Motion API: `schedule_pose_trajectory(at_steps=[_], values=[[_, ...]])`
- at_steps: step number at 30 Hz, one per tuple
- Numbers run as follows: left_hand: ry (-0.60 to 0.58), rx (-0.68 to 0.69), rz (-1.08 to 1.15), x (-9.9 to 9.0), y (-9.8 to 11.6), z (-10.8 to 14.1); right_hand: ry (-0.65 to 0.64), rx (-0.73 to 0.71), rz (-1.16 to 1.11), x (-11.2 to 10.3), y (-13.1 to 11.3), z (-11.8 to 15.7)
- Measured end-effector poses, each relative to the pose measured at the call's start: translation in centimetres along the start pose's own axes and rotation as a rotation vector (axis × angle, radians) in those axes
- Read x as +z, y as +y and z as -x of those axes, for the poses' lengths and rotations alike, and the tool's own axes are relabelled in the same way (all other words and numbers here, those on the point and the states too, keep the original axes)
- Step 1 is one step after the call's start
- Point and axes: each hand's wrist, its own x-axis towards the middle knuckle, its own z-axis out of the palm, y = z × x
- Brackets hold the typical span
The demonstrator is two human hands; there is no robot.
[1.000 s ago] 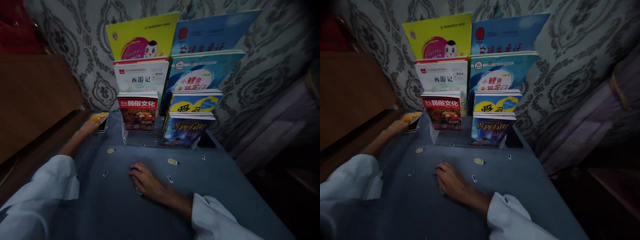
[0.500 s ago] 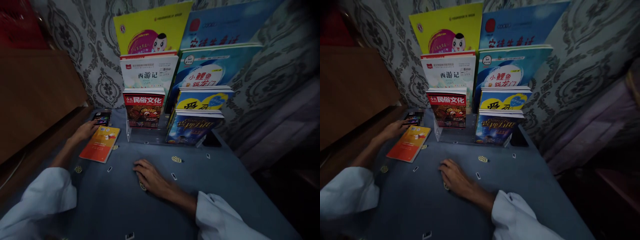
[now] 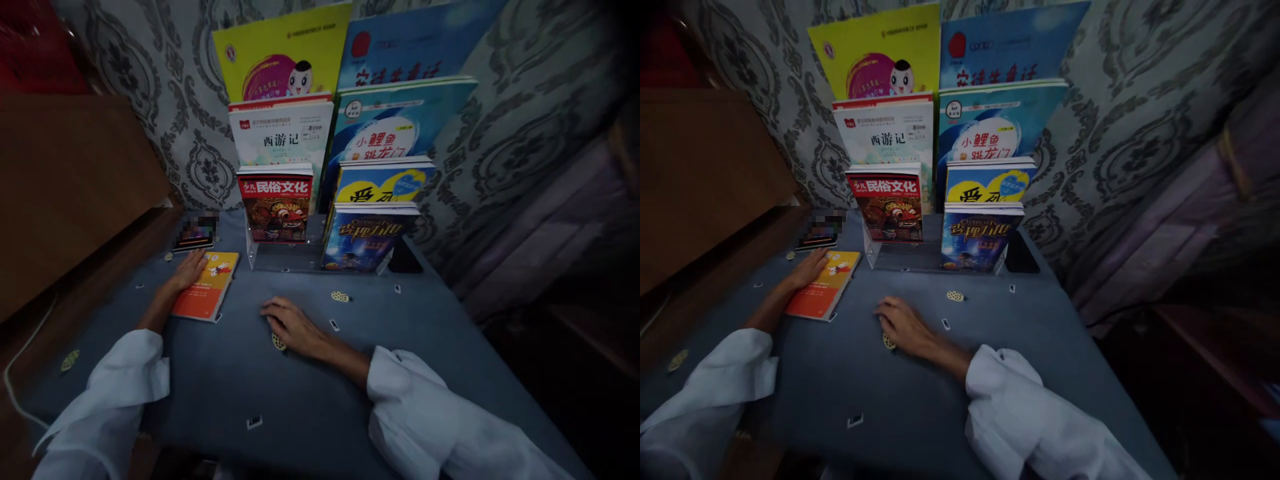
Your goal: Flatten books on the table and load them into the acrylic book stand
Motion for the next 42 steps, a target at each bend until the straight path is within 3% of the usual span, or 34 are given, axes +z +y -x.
schedule_pose_trajectory(at_steps=[7, 15, 21, 26, 31, 35, 38, 42], values=[[-0.009, 0.000, -0.021, 1.2, 2.2, 4.3, -0.152, -0.007, 0.036, -1.0, 0.6, 0.0], [-0.033, 0.024, -0.022, 1.5, 6.9, 9.1, -0.041, 0.144, 0.221, -1.5, -0.8, 3.3], [-0.013, 0.039, 0.030, 2.1, 11.7, 11.8, -0.065, 0.267, 0.389, -4.0, -1.3, 5.6], [0.025, 0.061, 0.090, 3.5, 16.0, 12.1, -0.048, 0.407, 0.494, -8.3, 1.2, 8.3], [0.039, 0.131, 0.187, 5.7, 20.5, 10.5, 0.068, 0.624, 0.604, -12.8, 4.7, 12.6], [0.056, 0.201, 0.311, 7.3, 23.0, 9.5, 0.145, 0.741, 0.676, -14.2, 6.2, 14.7], [0.077, 0.249, 0.398, 8.0, 23.5, 9.7, 0.156, 0.696, 0.675, -13.6, 5.8, 14.4], [0.108, 0.329, 0.462, 8.0, 22.6, 11.0, 0.127, 0.451, 0.475, -11.1, 3.8, 12.6]])
